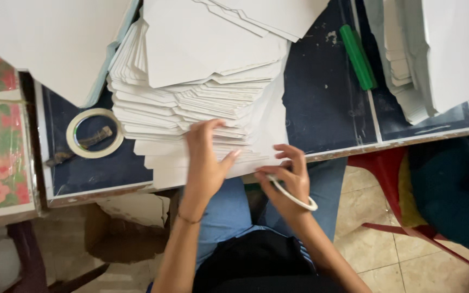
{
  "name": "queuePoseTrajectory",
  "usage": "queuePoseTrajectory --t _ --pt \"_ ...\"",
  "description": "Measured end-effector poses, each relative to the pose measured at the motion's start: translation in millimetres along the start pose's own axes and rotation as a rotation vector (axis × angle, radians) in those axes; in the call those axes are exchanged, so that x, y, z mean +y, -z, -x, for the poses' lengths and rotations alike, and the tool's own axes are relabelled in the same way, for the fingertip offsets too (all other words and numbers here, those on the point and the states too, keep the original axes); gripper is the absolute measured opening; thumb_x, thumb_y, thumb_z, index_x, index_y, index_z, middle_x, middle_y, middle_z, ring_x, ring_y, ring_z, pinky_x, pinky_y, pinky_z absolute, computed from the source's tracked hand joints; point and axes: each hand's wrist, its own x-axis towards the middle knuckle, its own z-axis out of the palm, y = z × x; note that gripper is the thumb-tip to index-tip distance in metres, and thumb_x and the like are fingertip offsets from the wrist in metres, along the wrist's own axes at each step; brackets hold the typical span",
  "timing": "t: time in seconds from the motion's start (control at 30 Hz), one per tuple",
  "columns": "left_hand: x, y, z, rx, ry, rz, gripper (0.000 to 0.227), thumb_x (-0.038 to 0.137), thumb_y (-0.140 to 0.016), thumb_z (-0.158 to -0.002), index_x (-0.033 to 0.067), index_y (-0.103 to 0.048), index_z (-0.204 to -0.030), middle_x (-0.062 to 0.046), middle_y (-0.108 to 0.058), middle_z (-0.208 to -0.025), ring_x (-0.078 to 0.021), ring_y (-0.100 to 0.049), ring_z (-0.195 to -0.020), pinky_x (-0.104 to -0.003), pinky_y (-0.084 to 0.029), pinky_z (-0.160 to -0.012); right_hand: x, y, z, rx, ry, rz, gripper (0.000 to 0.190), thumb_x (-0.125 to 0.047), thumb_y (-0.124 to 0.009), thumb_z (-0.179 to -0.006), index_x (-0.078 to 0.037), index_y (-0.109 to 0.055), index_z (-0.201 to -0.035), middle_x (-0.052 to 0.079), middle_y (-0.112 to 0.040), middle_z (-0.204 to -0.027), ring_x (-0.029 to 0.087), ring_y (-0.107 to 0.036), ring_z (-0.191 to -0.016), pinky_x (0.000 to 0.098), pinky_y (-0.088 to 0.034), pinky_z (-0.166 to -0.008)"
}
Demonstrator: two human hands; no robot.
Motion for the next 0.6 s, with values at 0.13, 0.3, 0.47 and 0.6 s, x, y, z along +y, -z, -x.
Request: queuePoseTrajectory --t 0.13,0.3,0.47,0.6 --pt "-8.6 28.0 27.2 -0.044 0.191 -0.381 0.107 0.016 -0.107 -0.057 0.0212 -0.050 -0.148 -0.010 -0.042 -0.139 -0.0439 -0.043 -0.128 -0.066 -0.046 -0.106 -11.2 -25.5 -1.2 -0.110 -0.001 -0.006 0.013 -0.014 -0.094 -0.077 -0.017 -0.086 -0.088 0.010 -0.067 -0.134 0.028 -0.068 -0.113 0.0396 -0.055 -0.092" --pt "-18.1 31.4 39.0 -0.081 0.259 -0.265 0.098 0.022 -0.107 -0.063 0.0261 -0.053 -0.145 -0.006 -0.040 -0.137 -0.0415 -0.043 -0.131 -0.064 -0.043 -0.111 -20.3 -40.0 -7.4 -0.119 0.151 0.118 0.009 -0.015 -0.091 -0.080 -0.017 -0.084 -0.085 0.008 -0.067 -0.128 0.026 -0.065 -0.104 0.0416 -0.055 -0.089" --pt "-17.7 27.7 36.8 -0.072 0.297 -0.300 0.104 0.028 -0.109 -0.058 0.0284 -0.052 -0.145 -0.005 -0.039 -0.139 -0.0419 -0.044 -0.129 -0.065 -0.044 -0.110 -1.0 -39.8 1.3 -0.105 0.212 0.145 0.017 -0.017 -0.088 -0.087 -0.010 -0.084 -0.103 0.012 -0.072 -0.124 0.027 -0.070 -0.094 0.0382 -0.059 -0.083" --pt "-15.9 29.4 40.4 -0.060 0.259 -0.320 0.104 0.025 -0.108 -0.059 0.0283 -0.051 -0.146 -0.004 -0.038 -0.139 -0.0405 -0.045 -0.125 -0.063 -0.044 -0.107 8.2 7.7 -9.2 -0.056 0.042 0.092 0.009 -0.009 -0.091 -0.081 -0.004 -0.084 -0.084 0.017 -0.068 -0.134 0.033 -0.071 -0.097 0.0387 -0.063 -0.085"
